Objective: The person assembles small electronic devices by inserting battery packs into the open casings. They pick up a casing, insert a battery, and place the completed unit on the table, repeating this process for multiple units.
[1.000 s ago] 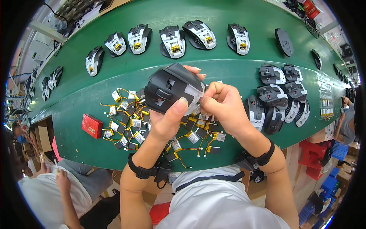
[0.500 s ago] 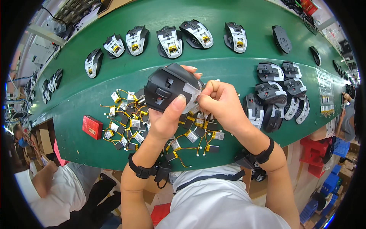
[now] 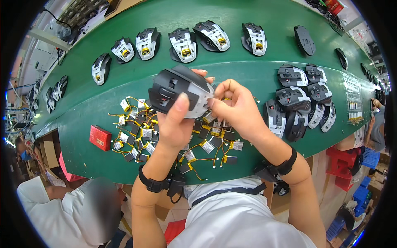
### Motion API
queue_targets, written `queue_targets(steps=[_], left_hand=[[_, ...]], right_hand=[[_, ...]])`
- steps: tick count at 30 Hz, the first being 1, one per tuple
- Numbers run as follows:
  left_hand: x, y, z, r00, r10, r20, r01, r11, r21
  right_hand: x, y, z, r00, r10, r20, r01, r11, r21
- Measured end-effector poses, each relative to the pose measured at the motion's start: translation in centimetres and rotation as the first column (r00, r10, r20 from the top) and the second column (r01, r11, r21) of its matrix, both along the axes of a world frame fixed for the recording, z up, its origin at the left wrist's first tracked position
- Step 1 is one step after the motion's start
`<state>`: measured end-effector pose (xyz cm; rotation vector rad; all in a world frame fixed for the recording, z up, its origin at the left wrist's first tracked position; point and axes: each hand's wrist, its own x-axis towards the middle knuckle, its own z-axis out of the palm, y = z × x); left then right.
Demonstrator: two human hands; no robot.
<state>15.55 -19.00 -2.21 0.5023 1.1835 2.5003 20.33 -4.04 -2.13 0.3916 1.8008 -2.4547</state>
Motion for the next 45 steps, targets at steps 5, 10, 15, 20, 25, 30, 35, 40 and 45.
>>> queue_targets(steps=[5, 10, 15, 20, 25, 30, 35, 40, 45], left_hand=[[-0.2, -0.4, 0.5, 0.995, -0.042, 0.090, 0.035, 0.996, 0.077], [-0.3, -0.5, 0.4, 0.997, -0.064, 0.039, 0.065, 0.997, -0.032], [-0.2, -0.5, 0.1, 0.996, -0.087, -0.023, 0.085, 0.994, -0.075], [0.0, -0.3, 0.1, 0.995, -0.064, -0.082, 0.054, 0.991, -0.118], [-0.1, -0.5, 0.8, 1.000, -0.021, 0.020, 0.024, 0.991, -0.133], [-1.5, -1.5, 0.9, 0.969, -0.033, 0.246, 0.013, 0.997, 0.082], [-1.3, -0.8, 0.5, 0.934, -0.054, 0.354, 0.024, 0.996, 0.089], [-0.8, -0.6, -0.4, 0.912, -0.190, 0.364, 0.124, 0.972, 0.199], [-0.6, -0.1, 0.1, 0.881, -0.136, 0.454, 0.078, 0.987, 0.143]], right_hand=[[-0.4, 0.9, 0.5, 0.983, 0.183, 0.034, -0.181, 0.983, -0.040], [-0.2, 0.6, 0.0, 0.988, 0.154, 0.003, -0.154, 0.987, -0.055], [0.1, 0.5, -0.3, 0.991, 0.132, -0.019, -0.133, 0.989, -0.066], [0.0, 0.5, -0.3, 0.990, 0.141, -0.011, -0.142, 0.988, -0.059], [-0.5, 0.9, 0.4, 0.967, 0.244, 0.071, -0.241, 0.969, -0.048], [-0.6, 2.4, 1.9, 0.969, 0.246, 0.012, -0.246, 0.963, 0.112], [-0.8, 1.4, 2.0, 0.954, -0.138, -0.266, 0.184, 0.971, 0.156], [-0.1, 2.1, 1.2, 0.980, 0.092, -0.178, -0.158, 0.898, -0.410], [0.8, -0.9, 0.6, 0.934, 0.026, -0.356, 0.062, 0.971, 0.232]])
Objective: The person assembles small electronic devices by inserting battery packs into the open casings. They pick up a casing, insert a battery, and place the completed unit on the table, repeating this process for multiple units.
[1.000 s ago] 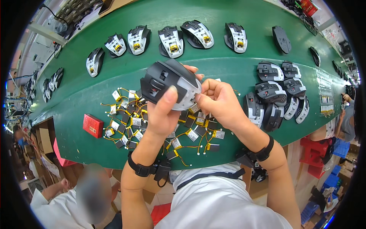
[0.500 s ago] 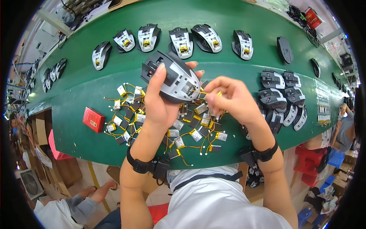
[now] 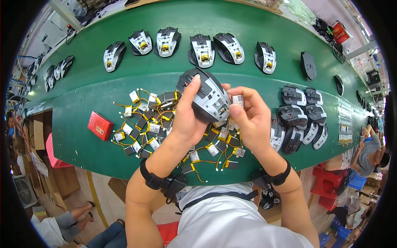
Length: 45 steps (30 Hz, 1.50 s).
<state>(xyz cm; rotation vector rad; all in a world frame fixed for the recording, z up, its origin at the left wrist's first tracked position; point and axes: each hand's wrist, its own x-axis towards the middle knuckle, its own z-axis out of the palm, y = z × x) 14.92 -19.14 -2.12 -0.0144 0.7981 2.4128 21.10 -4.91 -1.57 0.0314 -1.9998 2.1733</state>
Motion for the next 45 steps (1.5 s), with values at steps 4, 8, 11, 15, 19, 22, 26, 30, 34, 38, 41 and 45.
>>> queue_targets(steps=[4, 8, 11, 15, 19, 22, 26, 30, 34, 38, 41, 45], left_hand=[[-0.1, -0.2, -0.5, 0.999, 0.028, 0.042, -0.027, 0.999, -0.034], [-0.2, -0.4, -0.1, 0.998, 0.056, -0.030, -0.056, 0.998, -0.008], [0.1, -0.2, 0.0, 0.992, 0.102, -0.075, -0.102, 0.995, -0.002], [0.3, 0.0, -0.2, 0.975, 0.146, -0.170, -0.151, 0.988, -0.017], [0.5, 0.0, -0.5, 0.958, 0.131, -0.254, -0.137, 0.991, -0.007], [0.2, -0.3, -0.7, 0.948, 0.095, -0.305, -0.094, 0.995, 0.019], [0.7, 0.1, -0.9, 0.941, 0.121, -0.315, -0.152, 0.985, -0.076], [-0.3, -0.2, -0.3, 0.981, 0.160, -0.105, -0.158, 0.987, 0.027], [-0.4, -0.7, -0.1, 0.991, 0.101, -0.091, -0.093, 0.992, 0.090], [-0.1, -0.4, -0.4, 0.989, 0.012, -0.149, -0.013, 1.000, -0.003], [0.0, -0.2, -0.1, 0.990, 0.027, -0.140, -0.031, 0.999, -0.029], [-0.1, -0.1, -1.0, 0.996, 0.039, -0.083, -0.041, 0.999, -0.026]], right_hand=[[0.1, 0.3, 1.2, 0.981, 0.070, -0.181, 0.061, 0.774, 0.631], [0.1, -0.3, -0.2, 0.983, -0.058, -0.173, 0.102, 0.962, 0.254], [0.1, -0.3, -0.1, 0.995, -0.092, -0.050, 0.098, 0.987, 0.130], [0.1, -0.2, 0.1, 0.983, -0.006, 0.183, 0.038, 0.985, -0.170], [-0.3, 0.6, 0.4, 0.957, 0.055, 0.285, 0.018, 0.969, -0.247], [-0.3, 0.8, 0.1, 0.956, 0.044, 0.289, 0.026, 0.972, -0.235], [0.0, -0.1, 0.2, 0.969, -0.038, 0.242, 0.084, 0.980, -0.182], [-0.5, 0.0, 0.4, 0.998, -0.059, -0.004, 0.059, 0.997, 0.057], [-0.8, 1.6, 0.4, 0.996, 0.076, 0.054, -0.078, 0.996, 0.042], [-0.8, 2.3, -0.1, 0.989, 0.102, 0.106, -0.105, 0.994, 0.024], [-0.6, 1.7, -0.2, 0.998, 0.031, 0.058, -0.036, 0.995, 0.098], [-0.3, 0.9, -0.2, 0.994, -0.052, -0.100, 0.084, 0.934, 0.348]])
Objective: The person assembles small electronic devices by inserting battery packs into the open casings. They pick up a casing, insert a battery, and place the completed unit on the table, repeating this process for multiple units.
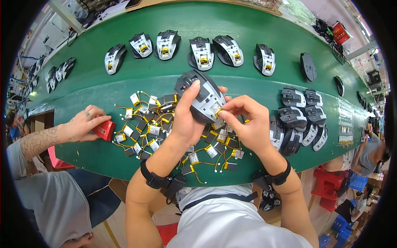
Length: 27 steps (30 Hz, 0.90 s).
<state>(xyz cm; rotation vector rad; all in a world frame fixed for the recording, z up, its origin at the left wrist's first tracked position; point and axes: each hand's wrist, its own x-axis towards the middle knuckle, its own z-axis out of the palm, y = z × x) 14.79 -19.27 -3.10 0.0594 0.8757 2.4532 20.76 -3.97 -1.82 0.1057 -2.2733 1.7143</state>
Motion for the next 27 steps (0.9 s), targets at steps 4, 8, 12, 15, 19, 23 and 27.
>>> queue_targets(steps=[4, 8, 12, 15, 19, 23, 27], left_hand=[[-0.4, -0.4, 0.0, 0.999, -0.042, 0.010, 0.041, 0.997, 0.071], [-0.5, -0.5, 0.8, 0.997, -0.071, -0.006, 0.071, 0.997, 0.013], [-0.1, -0.1, 0.2, 0.996, -0.089, 0.028, 0.090, 0.994, -0.059], [-0.1, -0.3, 0.4, 0.996, -0.086, 0.007, 0.087, 0.996, -0.032], [-0.7, -0.3, -0.2, 0.991, -0.119, 0.066, 0.107, 0.981, 0.161], [-1.5, -1.0, 0.3, 0.991, -0.116, 0.067, 0.113, 0.992, 0.060], [-1.6, -1.2, 0.6, 0.993, -0.116, 0.030, 0.115, 0.993, 0.042]], right_hand=[[-0.4, 0.5, 1.3, 0.977, 0.127, -0.172, -0.081, 0.964, 0.253], [-0.3, 0.8, 1.5, 0.984, 0.121, -0.133, -0.088, 0.970, 0.227], [-0.1, 0.8, 0.9, 0.979, 0.091, -0.184, -0.052, 0.977, 0.206], [-0.1, 0.1, 0.5, 0.984, 0.057, -0.171, -0.026, 0.983, 0.181], [0.0, 0.8, 2.3, 0.976, 0.159, -0.146, -0.114, 0.954, 0.276], [-0.3, 1.3, 1.3, 0.932, 0.227, -0.283, -0.052, 0.856, 0.515], [-0.6, 1.6, 1.0, 0.908, 0.200, -0.369, 0.030, 0.846, 0.533]])
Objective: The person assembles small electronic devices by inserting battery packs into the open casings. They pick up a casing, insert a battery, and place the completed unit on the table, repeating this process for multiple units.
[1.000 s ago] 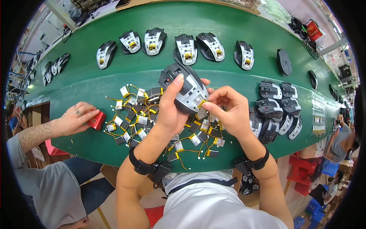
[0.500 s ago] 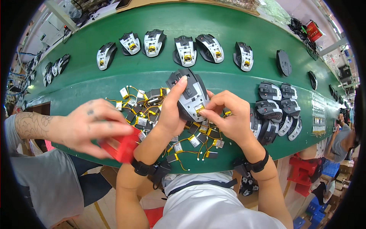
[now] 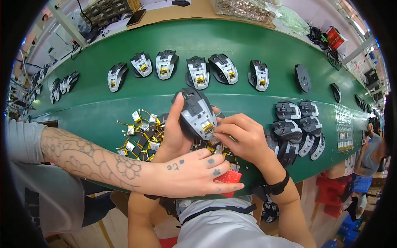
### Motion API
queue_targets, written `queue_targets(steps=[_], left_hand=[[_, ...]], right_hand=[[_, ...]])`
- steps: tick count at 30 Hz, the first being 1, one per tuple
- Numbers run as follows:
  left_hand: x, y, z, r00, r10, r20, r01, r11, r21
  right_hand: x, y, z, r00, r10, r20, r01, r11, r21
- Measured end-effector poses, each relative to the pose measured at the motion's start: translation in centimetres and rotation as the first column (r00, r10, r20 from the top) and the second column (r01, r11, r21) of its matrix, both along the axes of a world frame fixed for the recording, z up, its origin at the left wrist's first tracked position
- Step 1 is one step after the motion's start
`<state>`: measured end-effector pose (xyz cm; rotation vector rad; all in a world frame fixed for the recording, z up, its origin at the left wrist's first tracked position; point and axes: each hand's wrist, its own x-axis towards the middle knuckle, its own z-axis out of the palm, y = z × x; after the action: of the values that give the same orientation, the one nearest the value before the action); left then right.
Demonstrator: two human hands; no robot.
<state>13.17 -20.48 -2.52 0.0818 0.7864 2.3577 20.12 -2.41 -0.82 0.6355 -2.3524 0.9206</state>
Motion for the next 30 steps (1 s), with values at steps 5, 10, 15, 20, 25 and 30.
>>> queue_targets(steps=[5, 10, 15, 20, 25, 30], left_hand=[[0.2, 0.1, -0.4, 1.000, -0.001, -0.022, 0.001, 0.999, -0.037], [0.6, 0.2, 0.1, 0.999, -0.037, -0.006, 0.037, 0.998, 0.059], [1.2, 0.5, -0.7, 0.999, 0.022, -0.035, -0.018, 0.994, 0.110], [1.1, 1.0, -0.7, 0.978, 0.135, -0.157, -0.133, 0.991, 0.029], [1.5, 1.1, -0.1, 0.974, 0.157, -0.164, -0.171, 0.983, -0.073], [2.0, 1.7, -0.3, 0.969, 0.153, -0.192, -0.174, 0.980, -0.098]], right_hand=[[0.5, -0.5, 0.4, 0.996, 0.027, 0.085, -0.024, 0.999, -0.033], [0.4, -1.1, -0.1, 0.994, -0.102, -0.024, 0.101, 0.993, -0.054], [1.2, -1.7, -0.7, 0.932, 0.012, 0.362, 0.159, 0.884, -0.439], [1.3, -2.1, 0.5, 0.940, -0.008, 0.342, 0.166, 0.886, -0.434], [1.0, -1.6, 0.4, 0.978, -0.104, 0.178, 0.154, 0.944, -0.291], [1.3, -2.5, -0.1, 0.980, -0.176, 0.098, 0.198, 0.927, -0.317]])
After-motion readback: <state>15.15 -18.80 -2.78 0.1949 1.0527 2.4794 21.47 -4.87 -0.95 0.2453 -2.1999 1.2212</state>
